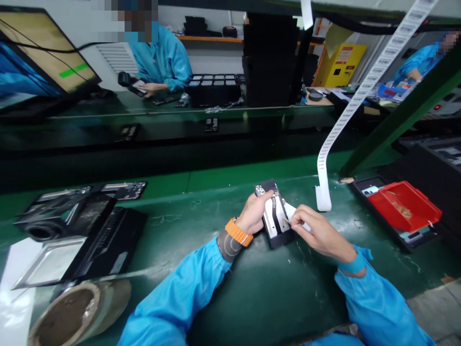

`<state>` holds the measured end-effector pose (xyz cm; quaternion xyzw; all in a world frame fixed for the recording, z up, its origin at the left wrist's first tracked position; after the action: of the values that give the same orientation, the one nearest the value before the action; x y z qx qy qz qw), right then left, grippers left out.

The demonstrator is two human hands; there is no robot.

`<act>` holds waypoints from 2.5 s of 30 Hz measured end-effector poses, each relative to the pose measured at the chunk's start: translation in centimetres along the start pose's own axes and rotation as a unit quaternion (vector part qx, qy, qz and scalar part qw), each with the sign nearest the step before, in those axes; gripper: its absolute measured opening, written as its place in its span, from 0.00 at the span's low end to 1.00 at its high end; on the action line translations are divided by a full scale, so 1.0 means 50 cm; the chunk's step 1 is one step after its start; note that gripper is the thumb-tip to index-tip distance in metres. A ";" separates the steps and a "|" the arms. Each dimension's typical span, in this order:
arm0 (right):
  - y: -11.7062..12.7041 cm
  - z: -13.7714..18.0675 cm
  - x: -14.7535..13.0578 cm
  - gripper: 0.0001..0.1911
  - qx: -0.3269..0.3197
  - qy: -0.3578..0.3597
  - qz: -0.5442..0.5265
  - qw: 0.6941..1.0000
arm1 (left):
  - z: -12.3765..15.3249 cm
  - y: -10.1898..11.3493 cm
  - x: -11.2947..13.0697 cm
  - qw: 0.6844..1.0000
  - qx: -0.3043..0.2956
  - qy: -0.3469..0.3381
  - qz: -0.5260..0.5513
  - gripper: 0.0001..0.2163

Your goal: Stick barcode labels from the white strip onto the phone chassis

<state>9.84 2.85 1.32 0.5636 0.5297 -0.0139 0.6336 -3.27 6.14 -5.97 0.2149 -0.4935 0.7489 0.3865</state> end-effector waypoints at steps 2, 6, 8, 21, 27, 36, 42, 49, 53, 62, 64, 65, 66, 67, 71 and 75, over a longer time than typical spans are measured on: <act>0.016 0.009 0.001 0.07 0.001 -0.005 -0.081 0.997 | -0.011 0.024 0.015 0.999 0.044 0.002 0.031 0.06; 0.025 0.005 0.012 0.07 0.103 -0.024 -0.209 0.972 | -0.007 0.004 -0.007 0.995 -0.013 0.084 0.052 0.19; 0.003 -0.004 0.015 0.07 0.137 -0.044 -0.180 0.973 | 0.011 -0.033 -0.037 0.985 -0.085 0.138 0.058 0.27; -0.029 -0.029 -0.041 0.11 0.173 0.043 0.062 0.982 | 0.027 -0.060 -0.066 0.990 -0.085 0.087 0.064 0.30; -0.029 -0.030 -0.037 0.09 0.165 0.039 0.036 0.985 | 0.032 -0.064 -0.064 0.990 -0.088 0.086 0.066 0.31; -0.024 -0.033 -0.033 0.07 0.142 0.013 -0.003 0.990 | 0.039 -0.073 -0.060 0.991 -0.102 0.077 0.047 0.30; -0.030 -0.037 -0.007 0.06 0.065 -0.046 -0.060 0.995 | 0.051 -0.075 -0.077 0.989 -0.101 0.107 0.009 0.30; -0.027 -0.044 -0.022 0.08 0.044 -0.028 -0.021 0.998 | 0.050 -0.064 -0.096 0.991 -0.047 0.127 0.000 0.29; 0.001 -0.021 -0.046 0.09 0.020 -0.013 -0.062 0.998 | 0.034 -0.088 -0.082 0.990 -0.055 0.131 0.024 0.32; 0.446 0.295 0.267 0.11 0.304 -0.289 0.278 0.864 | -0.074 -0.207 0.048 0.967 -0.228 0.091 -0.061 0.40; 0.481 0.320 0.330 0.15 0.279 -0.320 0.330 0.843 | -0.103 -0.249 0.034 0.948 -0.277 0.126 -0.089 0.41; 0.485 0.324 0.352 0.17 0.260 -0.329 0.353 0.836 | -0.116 -0.268 0.026 0.941 -0.294 0.142 -0.092 0.41; 0.486 0.325 0.368 0.19 0.247 -0.333 0.373 0.830 | -0.128 -0.285 0.016 0.934 -0.309 0.155 -0.091 0.42; 0.485 0.325 0.378 0.20 0.237 -0.339 0.397 0.820 | -0.137 -0.300 0.007 0.928 -0.320 0.169 -0.087 0.42; 0.490 0.332 0.381 0.14 0.259 -0.373 0.411 0.790 | -0.152 -0.323 -0.013 0.918 -0.341 0.191 -0.065 0.41; 0.479 0.306 0.291 0.14 0.417 -0.348 0.311 0.780 | -0.112 -0.309 -0.007 0.908 -0.366 0.197 -0.049 0.43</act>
<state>40.98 8.85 5.04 0.8637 0.0119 -0.2305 0.4480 9.53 14.41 0.28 -0.0694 -0.6355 0.5227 0.5640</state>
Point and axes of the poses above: each hand's wrist, its own z-axis away from the middle knuckle, its own y-axis out of the back of the hand, x = y × z, the point moved 9 cm from there along -z, towards the middle knuckle, and after that the axes turned 1 degree about -y, right-handed, at the moved point
